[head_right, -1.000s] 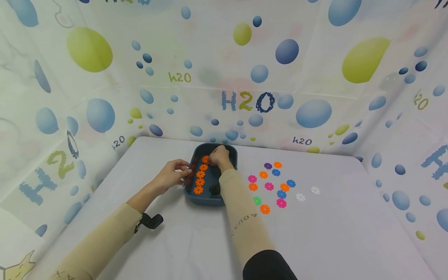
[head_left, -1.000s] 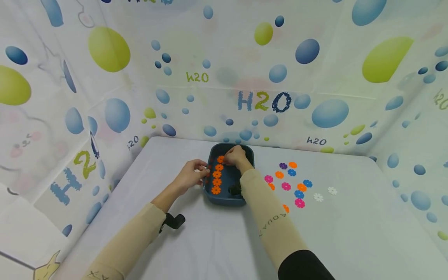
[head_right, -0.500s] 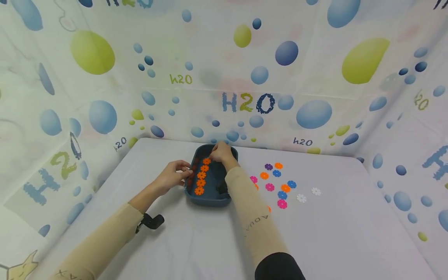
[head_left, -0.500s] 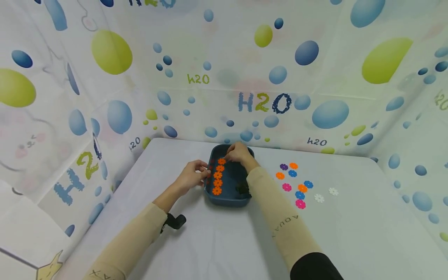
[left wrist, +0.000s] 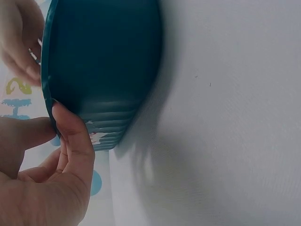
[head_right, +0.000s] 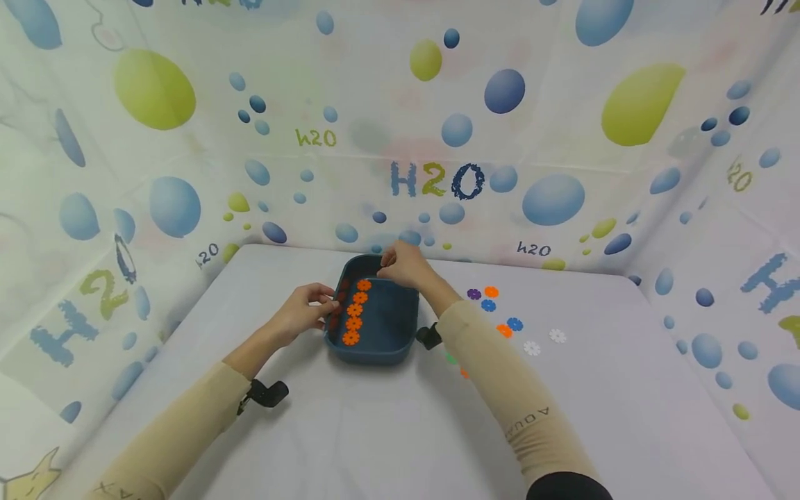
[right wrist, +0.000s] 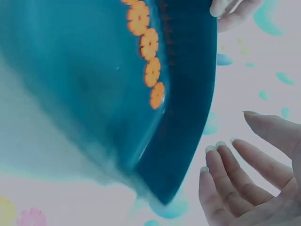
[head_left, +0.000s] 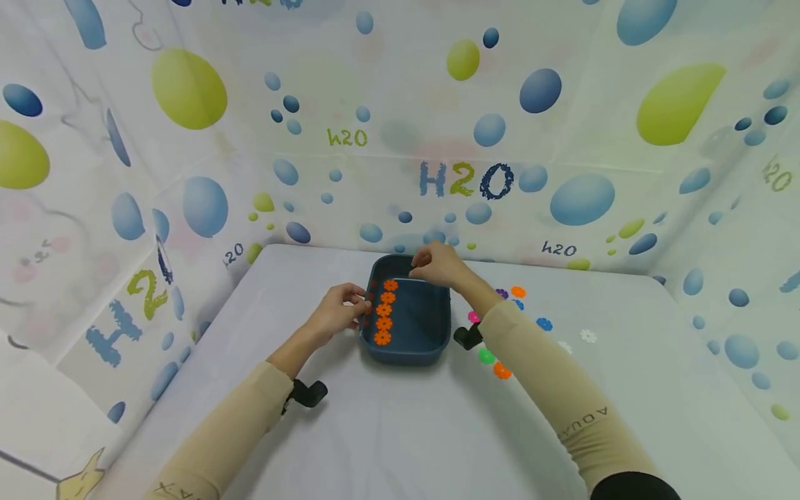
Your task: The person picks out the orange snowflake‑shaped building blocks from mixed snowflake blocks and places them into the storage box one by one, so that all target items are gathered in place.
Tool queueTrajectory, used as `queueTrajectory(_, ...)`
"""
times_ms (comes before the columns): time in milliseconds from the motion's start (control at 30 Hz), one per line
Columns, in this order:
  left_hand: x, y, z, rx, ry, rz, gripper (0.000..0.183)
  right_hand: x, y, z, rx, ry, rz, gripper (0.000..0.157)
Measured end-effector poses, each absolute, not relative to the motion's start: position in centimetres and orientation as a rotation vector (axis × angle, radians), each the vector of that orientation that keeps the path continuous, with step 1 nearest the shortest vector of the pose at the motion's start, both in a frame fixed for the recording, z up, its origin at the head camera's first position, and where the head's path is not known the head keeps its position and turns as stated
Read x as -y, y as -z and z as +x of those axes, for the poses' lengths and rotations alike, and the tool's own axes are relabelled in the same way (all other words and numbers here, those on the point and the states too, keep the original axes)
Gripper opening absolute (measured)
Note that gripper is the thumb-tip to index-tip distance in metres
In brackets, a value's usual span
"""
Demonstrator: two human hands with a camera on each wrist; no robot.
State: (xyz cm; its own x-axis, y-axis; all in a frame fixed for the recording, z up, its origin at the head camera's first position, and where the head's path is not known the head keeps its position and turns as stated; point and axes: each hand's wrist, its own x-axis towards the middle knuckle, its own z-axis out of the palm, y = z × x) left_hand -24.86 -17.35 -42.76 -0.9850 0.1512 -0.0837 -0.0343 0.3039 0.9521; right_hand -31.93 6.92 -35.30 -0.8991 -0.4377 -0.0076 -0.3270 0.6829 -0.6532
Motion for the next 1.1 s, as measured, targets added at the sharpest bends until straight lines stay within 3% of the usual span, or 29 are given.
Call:
queueTrajectory(567, 17.6, 43.1, -24.9, -2.417, -1.742, 0.099, 0.036, -17.8, 37.2, -27.9, -2.751, 1.001, -0.681, 0.032)
queueTrajectory(1100, 17.5, 43.0, -25.0, -2.421, -1.729, 0.11, 0.035, -28.2, 41.3, -26.5, -2.791, 0.951, -0.406, 0.036)
